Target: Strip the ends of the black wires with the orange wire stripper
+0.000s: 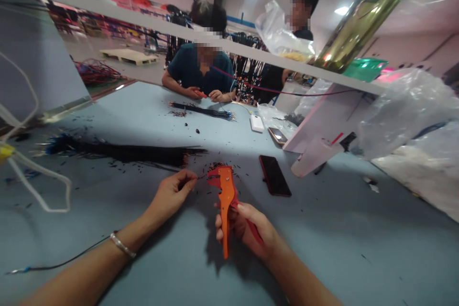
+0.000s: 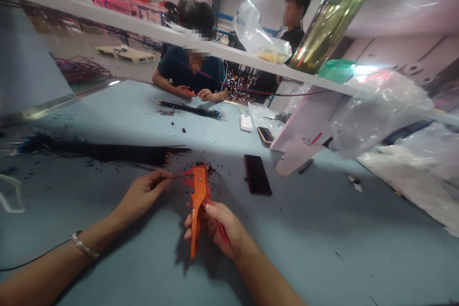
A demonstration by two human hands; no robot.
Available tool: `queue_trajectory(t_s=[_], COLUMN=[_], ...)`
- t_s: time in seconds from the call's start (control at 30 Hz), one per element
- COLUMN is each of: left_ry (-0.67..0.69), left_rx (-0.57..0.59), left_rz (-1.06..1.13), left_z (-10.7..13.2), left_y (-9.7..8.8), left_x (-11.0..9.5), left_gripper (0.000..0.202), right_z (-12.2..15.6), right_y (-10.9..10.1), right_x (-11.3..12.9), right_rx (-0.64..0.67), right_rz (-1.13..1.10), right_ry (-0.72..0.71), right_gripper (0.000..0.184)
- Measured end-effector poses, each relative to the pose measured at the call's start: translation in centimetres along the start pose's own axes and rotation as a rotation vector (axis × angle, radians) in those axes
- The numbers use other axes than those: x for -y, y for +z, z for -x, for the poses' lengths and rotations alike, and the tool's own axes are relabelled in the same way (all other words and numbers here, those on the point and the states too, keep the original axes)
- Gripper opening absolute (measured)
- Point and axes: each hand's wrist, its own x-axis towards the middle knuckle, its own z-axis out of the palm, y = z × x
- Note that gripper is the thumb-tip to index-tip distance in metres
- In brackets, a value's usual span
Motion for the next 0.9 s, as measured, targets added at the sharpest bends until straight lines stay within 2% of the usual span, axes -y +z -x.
queue_trajectory(t_s=[0.23,0.37,0.53,0.63,0.77,0.83,0.9], left_ry=[-0.036,-0.024,0.034,0.011,0.012,0.024,0.018], left_rx=[-0.008,0.003,-0.018,-0.013,-0.019,-0.011,0.006], left_rz=[0.025,0.042,0.073,0.118,0.124,0.096,0.063], left_z=[0.0,0.0,0.0,0.0,0.0,0.0,0.1], left_y=[0.1,0.2,0.3,0.5,0.6,0.5,0.4], left_x=[0.1,0.1,0.3,0.4,0.5,0.5,0.5], left_gripper=[0.023,0.023,0.023,0.023,0.022,0.022,0.022], right_z=[-0.2,0.0,0.2,0.4,0.7,0.8,0.9], right_y=[-0.1,-0.3,-0.4,-0.3,-0.1,-0.2,-0.3], right_x=[0.1,0.1,0.0,-0.1,0.0,0.2,0.3], right_rx=[-0.024,0.017,-0.005,-0.001,-0.005,-0.021,-0.035], right_rz=[-0.021,-0.030,0.052,0.112,0.279,0.348,0.384], right_ry=[-0.005,-0.079,-0.155,-0.167,-0.309,-0.342,-0.318], right_gripper=[0.040,0.043,0.047,0.049,0.056,0.054,0.050])
